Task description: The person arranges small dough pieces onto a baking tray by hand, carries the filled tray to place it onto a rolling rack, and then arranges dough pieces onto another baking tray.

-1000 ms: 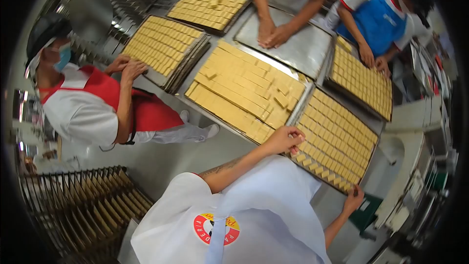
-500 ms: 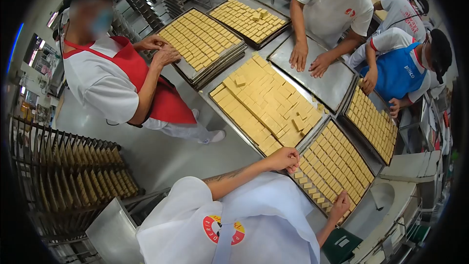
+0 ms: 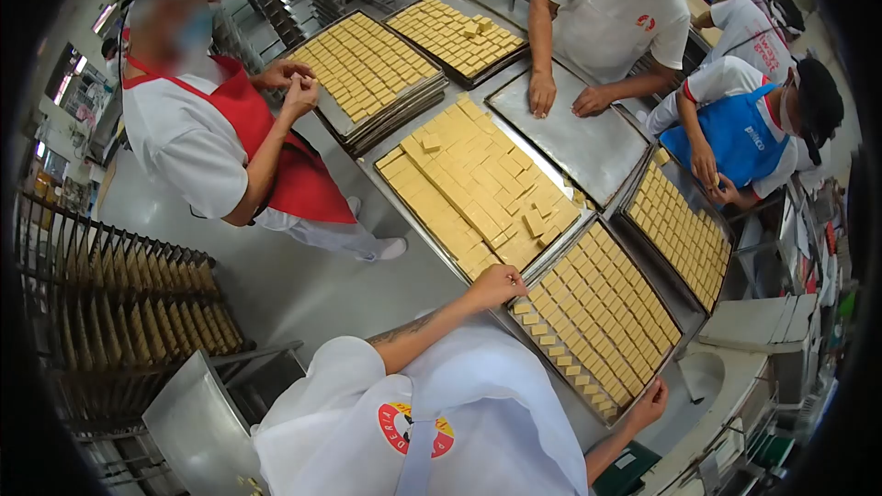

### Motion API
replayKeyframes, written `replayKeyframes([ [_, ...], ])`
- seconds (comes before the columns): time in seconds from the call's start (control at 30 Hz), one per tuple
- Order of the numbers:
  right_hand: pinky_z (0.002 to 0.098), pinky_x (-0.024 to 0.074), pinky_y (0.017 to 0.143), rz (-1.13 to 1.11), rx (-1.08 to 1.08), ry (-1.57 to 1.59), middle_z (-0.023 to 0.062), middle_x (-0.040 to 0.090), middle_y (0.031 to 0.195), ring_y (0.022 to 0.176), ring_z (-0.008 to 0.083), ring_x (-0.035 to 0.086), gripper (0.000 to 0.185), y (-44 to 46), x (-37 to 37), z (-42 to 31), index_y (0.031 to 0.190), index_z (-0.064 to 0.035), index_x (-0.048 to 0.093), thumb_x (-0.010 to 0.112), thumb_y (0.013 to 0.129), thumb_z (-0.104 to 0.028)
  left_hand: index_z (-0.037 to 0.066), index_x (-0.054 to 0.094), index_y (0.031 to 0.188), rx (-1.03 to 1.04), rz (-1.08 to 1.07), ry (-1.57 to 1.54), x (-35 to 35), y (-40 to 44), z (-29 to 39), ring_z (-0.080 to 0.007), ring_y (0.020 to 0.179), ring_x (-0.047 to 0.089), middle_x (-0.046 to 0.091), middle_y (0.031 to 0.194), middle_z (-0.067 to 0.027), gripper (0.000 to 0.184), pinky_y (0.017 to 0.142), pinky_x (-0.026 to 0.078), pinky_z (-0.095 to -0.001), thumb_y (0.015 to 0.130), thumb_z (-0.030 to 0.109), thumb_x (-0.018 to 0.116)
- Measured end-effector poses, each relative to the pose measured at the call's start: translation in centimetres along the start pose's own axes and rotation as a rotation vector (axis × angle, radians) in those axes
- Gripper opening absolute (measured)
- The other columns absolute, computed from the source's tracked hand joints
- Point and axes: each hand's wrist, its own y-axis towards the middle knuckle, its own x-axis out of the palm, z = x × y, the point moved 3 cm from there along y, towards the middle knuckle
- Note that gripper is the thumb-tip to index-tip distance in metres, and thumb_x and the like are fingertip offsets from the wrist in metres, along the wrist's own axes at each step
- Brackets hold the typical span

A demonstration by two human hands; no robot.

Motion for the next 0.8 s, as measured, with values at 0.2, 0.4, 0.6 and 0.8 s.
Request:
replayKeyframes([
  [0.2,0.0298,0.0483,0.083,-0.019,0.168,-0.008,0.0086,0.067,0.105,0.092,0.0168,0.061,0.029,-0.4,-3.8,5.0,0.122,-0.0028,0.063,0.057,0.099,-0.019,0.005,0.067,0.082,0.066,-0.101,-0.008,3.0,-0.3,0.2,-0.0109,0.062,0.055,0.061,0.066,-0.0019,0.022,0.057,0.045,-0.0296,0.075,0.025,0.076],
  [0.4,0.0331,0.0502,0.083,-0.053,0.278,-0.069,0.0121,0.072,0.096,0.091,0.0197,0.066,0.024,-2.7,-4.7,7.8,0.109,-0.0023,0.069,0.065,0.091,-0.017,0.006,0.069,0.099,-0.017,-0.113,-0.151,3.9,-0.8,3.6,-0.0053,0.055,0.048,0.056,0.062,0.0055,0.012,0.049,0.038,-0.0227,0.09,0.014,0.068],
  [0.6,0.0371,0.0513,0.075,-0.075,0.234,-0.333,0.0161,0.071,0.088,0.082,0.0298,0.068,0.031,-1.1,-5.0,6.6,0.097,-0.0009,0.069,0.069,0.088,-0.031,0.001,0.069,0.104,0.197,0.211,0.169,4.0,1.8,2.6,-0.0164,0.058,0.055,0.06,0.065,-0.0061,0.017,0.056,0.045,-0.0296,0.094,0.004,0.056],
  [0.8,0.037,0.0522,0.073,-0.174,0.197,-0.364,0.0172,0.07,0.084,0.078,0.0308,0.068,0.029,0.7,-3.2,6.4,0.096,-0.0015,0.069,0.069,0.087,-0.029,0.0,0.072,0.105,0.355,0.248,0.59,3.9,4.6,2.0,-0.038,0.085,0.067,0.069,0.092,-0.0228,0.021,0.078,0.052,-0.0417,0.088,0.003,0.059],
])
